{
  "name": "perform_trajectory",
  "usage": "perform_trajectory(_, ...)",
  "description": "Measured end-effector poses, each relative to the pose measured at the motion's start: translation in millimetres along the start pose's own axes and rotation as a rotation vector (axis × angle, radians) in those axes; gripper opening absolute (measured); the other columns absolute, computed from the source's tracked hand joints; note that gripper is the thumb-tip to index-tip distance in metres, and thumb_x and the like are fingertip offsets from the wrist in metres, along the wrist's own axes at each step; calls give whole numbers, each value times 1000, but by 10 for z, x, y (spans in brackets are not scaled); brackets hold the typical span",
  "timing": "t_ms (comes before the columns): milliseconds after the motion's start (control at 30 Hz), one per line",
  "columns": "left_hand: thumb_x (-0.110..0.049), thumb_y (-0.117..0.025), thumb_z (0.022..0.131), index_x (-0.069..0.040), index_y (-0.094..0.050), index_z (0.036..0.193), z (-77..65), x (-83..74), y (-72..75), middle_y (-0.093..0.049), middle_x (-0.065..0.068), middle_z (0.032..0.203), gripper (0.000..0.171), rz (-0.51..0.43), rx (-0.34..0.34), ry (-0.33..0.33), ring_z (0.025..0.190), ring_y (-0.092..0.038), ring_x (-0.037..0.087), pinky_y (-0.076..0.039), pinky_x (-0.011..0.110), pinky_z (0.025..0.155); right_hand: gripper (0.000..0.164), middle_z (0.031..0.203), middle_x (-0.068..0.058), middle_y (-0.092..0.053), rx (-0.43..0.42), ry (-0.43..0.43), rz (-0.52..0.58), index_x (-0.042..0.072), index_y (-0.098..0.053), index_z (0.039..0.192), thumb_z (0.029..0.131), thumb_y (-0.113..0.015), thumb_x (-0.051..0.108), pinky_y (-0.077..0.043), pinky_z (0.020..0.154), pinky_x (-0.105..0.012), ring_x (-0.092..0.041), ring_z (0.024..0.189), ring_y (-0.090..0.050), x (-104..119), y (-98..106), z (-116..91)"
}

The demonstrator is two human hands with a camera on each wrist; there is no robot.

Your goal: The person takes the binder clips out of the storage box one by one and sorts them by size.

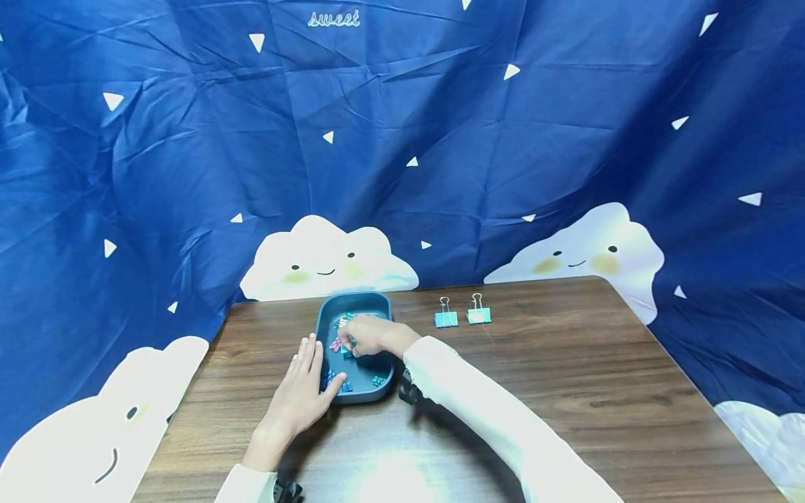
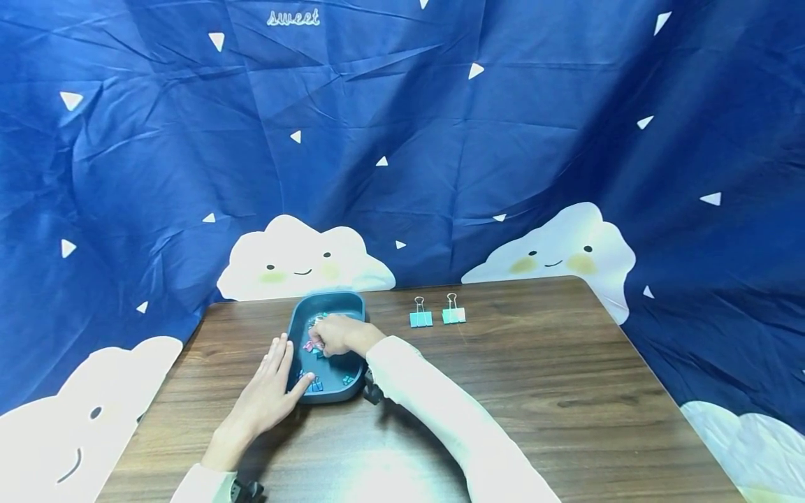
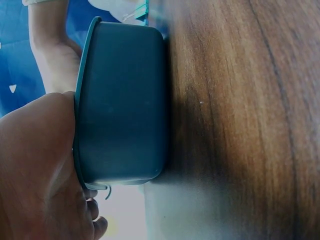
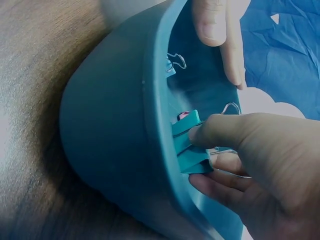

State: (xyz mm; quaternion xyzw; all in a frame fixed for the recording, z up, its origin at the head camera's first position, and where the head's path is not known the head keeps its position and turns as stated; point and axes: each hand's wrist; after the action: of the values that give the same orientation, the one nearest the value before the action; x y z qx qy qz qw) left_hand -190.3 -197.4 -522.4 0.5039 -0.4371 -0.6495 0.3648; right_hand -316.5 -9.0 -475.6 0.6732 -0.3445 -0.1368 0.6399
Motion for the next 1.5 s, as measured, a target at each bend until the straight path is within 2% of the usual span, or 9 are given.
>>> perform_trajectory(167,-58,-52,108,6,-24,166,-1,1,3,-15,26,177,91,-5,-4,0,166,-11,42,-20,59,134,10,102,8,-67,-5,-27,11,23,-69,106,100,-76,20,-53,87,-28,-12,94,-60,-19,9,-1)
perform_trajectory(433,-62,-50,107,5,-21,167,11,35,-3,-10,24,178,94,1,30,21,167,-8,41,-18,57,135,22,124,1,-76,-30,-53,50,20,-75,126,104,-71,22,-60,90,-27,-10,99,-67,-33,89,-21)
perform_trajectory(633,-64,-48,107,5,-21,167,23,46,2,-10,24,178,95,12,31,14,167,-8,41,-18,58,134,22,130,0,-76,-75,-41,81,18,-78,125,106,-68,22,-61,97,-29,-12,112,-70,-56,184,-28)
perform_trajectory(900,-62,-50,108,6,-22,167,19,36,14,-12,25,178,94,0,18,10,166,-10,42,-19,59,134,22,130,1,-76,-97,-47,110,17,-78,125,107,-67,22,-61,94,-29,-14,117,-71,-80,255,-61)
perform_trajectory(1133,-60,-51,108,5,-22,167,24,38,10,-11,24,178,93,10,14,6,167,-11,41,-20,58,134,22,137,-2,-74,-135,-44,121,16,-77,125,106,-68,21,-60,102,-33,-19,128,-69,-147,277,-72)
perform_trajectory(1500,-56,-54,108,4,-21,168,37,29,-25,-9,22,179,91,2,33,18,167,-8,40,-18,58,134,23,143,-4,-71,-181,-56,199,13,-77,127,105,-69,16,-56,110,-36,-21,133,-66,-246,365,-201)
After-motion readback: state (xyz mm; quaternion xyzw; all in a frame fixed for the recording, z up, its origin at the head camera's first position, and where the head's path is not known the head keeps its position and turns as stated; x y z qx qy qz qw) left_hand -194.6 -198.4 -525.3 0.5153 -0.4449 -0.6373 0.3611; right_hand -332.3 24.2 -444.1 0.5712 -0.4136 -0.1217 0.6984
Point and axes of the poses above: each hand's wrist, its own z-axis towards the middle knuckle, its own y-axis out of the back of the hand, x = y × z
